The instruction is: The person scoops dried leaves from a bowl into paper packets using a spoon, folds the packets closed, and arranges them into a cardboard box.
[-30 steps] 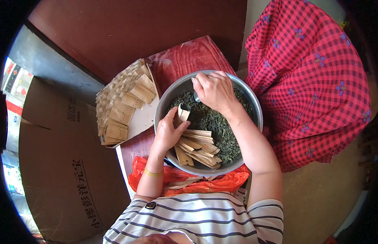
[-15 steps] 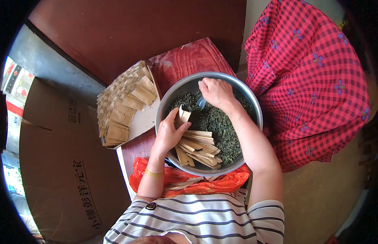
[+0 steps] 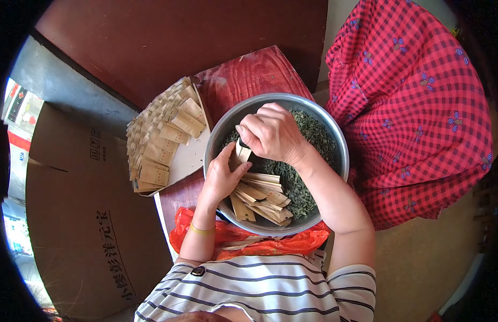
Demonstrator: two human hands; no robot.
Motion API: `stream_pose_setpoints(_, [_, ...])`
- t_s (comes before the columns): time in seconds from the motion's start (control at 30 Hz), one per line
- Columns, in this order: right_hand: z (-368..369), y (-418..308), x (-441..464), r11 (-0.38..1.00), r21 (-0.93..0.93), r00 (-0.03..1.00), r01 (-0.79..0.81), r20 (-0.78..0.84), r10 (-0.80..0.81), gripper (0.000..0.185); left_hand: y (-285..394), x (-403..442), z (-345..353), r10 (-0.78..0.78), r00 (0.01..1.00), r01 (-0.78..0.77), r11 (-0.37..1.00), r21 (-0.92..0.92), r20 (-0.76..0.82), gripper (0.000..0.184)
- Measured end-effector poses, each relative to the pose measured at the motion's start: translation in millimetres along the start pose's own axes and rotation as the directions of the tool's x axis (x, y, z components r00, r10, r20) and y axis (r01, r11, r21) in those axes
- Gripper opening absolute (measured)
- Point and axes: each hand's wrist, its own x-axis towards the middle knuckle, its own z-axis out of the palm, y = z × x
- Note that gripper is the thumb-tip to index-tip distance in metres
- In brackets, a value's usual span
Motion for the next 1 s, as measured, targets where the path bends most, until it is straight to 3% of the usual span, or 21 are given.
stream_pose_setpoints(0.1, [-6, 1, 1, 0.996, -0.060, 0.997, 0.061, -0.037, -0.063, 0.021, -1, -1, 1, 0.010, 1.000, -0.010, 1.000, 0.003, -0.010, 0.064])
stream_pose_setpoints(0.17, [-12, 9, -1, 0.985, -0.106, 0.991, -0.133, -0.027, 0.131, 0.018, -4, 0, 2, 0.035, 0.999, -0.035, 0.999, 0.012, -0.021, 0.064])
stream_pose_setpoints(0.37, [16, 32, -28, 0.891, -0.315, 0.908, -0.327, 0.156, 0.388, 0.024, -3, 0, 2, 0.013, 1.000, -0.013, 0.999, 0.031, -0.014, 0.064])
stream_pose_setpoints(0.43, [29, 37, -39, 0.852, -0.356, 0.831, -0.384, 0.269, 0.487, 0.025, -5, -1, 3, 0.025, 1.000, -0.025, 0.999, 0.028, -0.013, 0.064])
stream_pose_setpoints(0.57, [38, 42, -44, 0.796, -0.187, 0.729, -0.576, 0.324, 0.603, 0.027, -7, -1, 4, 0.040, 0.999, -0.039, 0.998, 0.039, -0.024, 0.065])
stream_pose_setpoints(0.73, [27, 43, -34, 0.712, -0.079, 0.657, -0.698, 0.326, 0.680, 0.032, -5, -1, 2, 0.018, 1.000, -0.018, 0.999, 0.026, -0.007, 0.064])
stream_pose_setpoints(0.9, [8, 35, -20, 0.735, -0.028, 0.722, -0.677, 0.166, 0.671, 0.036, -4, 0, 2, 0.005, 1.000, -0.005, 1.000, 0.020, -0.010, 0.063])
stream_pose_setpoints(1.0, [0, 30, -15, 0.803, 0.192, 0.820, -0.565, 0.021, 0.572, 0.029, -5, 0, 3, 0.026, 1.000, -0.026, 1.000, 0.004, -0.014, 0.063])
